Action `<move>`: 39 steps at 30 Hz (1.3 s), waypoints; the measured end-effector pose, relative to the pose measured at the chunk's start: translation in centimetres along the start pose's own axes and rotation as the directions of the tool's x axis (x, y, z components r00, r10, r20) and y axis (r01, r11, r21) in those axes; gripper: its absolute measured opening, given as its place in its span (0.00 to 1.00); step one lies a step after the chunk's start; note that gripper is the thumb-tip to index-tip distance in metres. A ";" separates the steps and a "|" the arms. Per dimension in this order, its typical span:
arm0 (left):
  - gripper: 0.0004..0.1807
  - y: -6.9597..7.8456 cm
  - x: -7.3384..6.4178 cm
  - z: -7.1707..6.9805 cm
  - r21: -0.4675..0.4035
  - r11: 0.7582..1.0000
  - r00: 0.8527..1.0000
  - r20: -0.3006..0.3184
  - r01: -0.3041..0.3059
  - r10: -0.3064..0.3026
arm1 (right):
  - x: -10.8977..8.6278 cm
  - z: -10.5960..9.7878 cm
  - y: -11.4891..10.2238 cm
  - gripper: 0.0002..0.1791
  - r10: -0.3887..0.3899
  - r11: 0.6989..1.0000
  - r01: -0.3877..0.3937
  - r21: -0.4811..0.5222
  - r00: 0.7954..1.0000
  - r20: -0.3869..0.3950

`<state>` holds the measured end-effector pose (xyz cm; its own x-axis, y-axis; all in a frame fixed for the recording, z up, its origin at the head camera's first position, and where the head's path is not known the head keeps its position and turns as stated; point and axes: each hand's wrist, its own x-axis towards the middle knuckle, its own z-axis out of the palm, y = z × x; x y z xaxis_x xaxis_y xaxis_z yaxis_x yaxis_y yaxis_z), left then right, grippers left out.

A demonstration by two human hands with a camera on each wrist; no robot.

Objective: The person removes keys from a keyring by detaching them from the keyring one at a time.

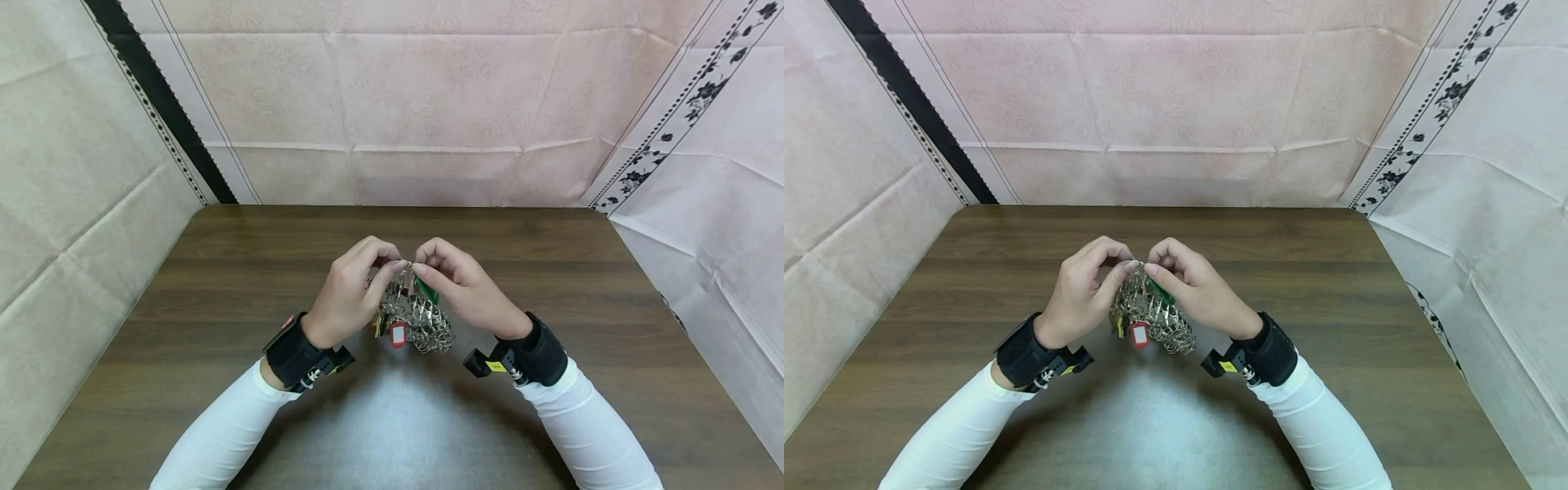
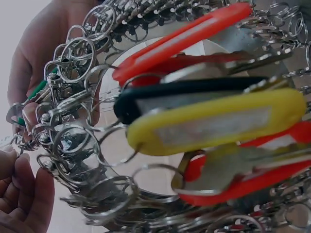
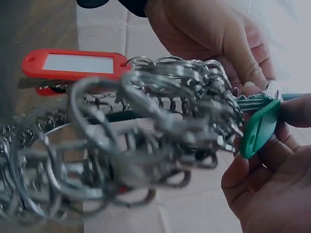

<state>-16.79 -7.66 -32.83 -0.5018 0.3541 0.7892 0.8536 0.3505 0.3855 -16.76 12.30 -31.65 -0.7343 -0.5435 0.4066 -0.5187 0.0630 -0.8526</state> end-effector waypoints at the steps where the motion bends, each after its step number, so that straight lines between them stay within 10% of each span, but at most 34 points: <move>1: 0.06 0.0 0.0 0.0 0.001 1.000 1.000 0.002 0.000 0.000 | 0.0 0.0 0.0 0.05 -0.004 1.000 0.004 -0.011 1.000 -0.006; 16: 0.05 0.0 0.2 -0.3 0.007 0.999 0.998 0.043 -0.039 0.038 | -0.1 0.6 0.3 0.04 -0.153 0.971 0.139 -0.194 0.986 -0.060; 30: 0.08 -1.2 0.2 -0.4 -0.232 0.963 0.983 0.152 0.137 -0.103 | -0.2 0.5 0.5 0.04 -0.102 0.986 0.082 -0.143 0.985 -0.142; 39: 0.06 -0.8 0.2 0.0 -0.200 0.977 0.997 0.029 0.078 -0.073 | -0.1 0.2 0.2 0.04 -0.066 0.995 0.054 -0.087 0.989 -0.135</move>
<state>-17.55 -7.90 -32.94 -0.5668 0.3521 0.7448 0.8228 0.1959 0.5335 -16.68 12.19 -31.93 -0.7510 -0.4285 0.5024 -0.5938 0.1055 -0.7976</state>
